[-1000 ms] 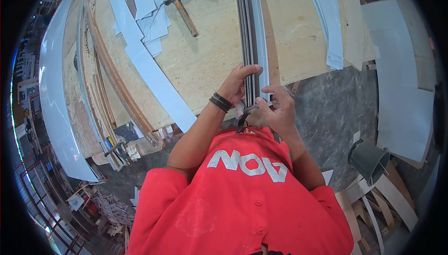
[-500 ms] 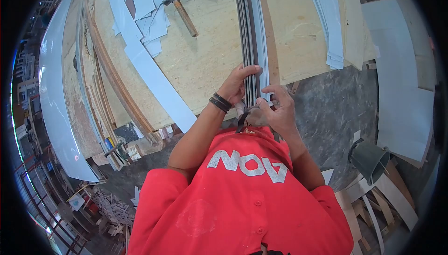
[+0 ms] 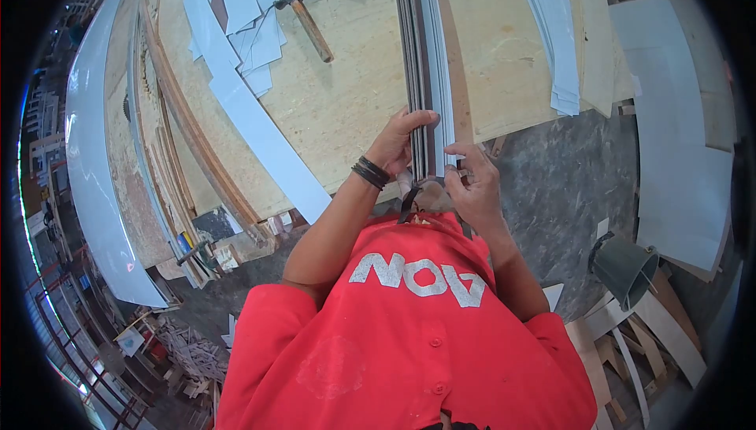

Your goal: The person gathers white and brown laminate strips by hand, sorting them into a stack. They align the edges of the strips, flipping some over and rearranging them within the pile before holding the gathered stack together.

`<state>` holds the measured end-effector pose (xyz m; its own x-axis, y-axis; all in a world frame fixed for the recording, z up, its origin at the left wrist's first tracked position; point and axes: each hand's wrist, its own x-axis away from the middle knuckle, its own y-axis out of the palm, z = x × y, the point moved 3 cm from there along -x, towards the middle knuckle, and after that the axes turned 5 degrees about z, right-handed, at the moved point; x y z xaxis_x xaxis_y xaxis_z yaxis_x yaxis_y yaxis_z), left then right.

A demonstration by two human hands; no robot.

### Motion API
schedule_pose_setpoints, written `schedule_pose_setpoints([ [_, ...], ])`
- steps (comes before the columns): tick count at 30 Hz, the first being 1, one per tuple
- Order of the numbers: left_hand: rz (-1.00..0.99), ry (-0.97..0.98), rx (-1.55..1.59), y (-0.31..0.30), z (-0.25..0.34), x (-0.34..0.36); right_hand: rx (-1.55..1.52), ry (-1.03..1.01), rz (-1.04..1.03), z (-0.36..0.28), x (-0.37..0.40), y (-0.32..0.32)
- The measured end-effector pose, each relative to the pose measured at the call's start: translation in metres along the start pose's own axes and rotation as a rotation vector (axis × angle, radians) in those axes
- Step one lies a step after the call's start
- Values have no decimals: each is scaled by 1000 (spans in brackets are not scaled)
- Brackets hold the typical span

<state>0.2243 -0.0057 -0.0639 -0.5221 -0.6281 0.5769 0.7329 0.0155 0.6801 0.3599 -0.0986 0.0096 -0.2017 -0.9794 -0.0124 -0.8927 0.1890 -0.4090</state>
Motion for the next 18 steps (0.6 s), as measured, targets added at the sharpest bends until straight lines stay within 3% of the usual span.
schedule_pose_setpoints([
  [13, -98, 2, -22, -8, -7, -11, -13, 22, -8, 1, 2, 7],
  [18, -106, 22, -1, -2, -3, -8, 31, -72, -36, -9, -1, 4],
])
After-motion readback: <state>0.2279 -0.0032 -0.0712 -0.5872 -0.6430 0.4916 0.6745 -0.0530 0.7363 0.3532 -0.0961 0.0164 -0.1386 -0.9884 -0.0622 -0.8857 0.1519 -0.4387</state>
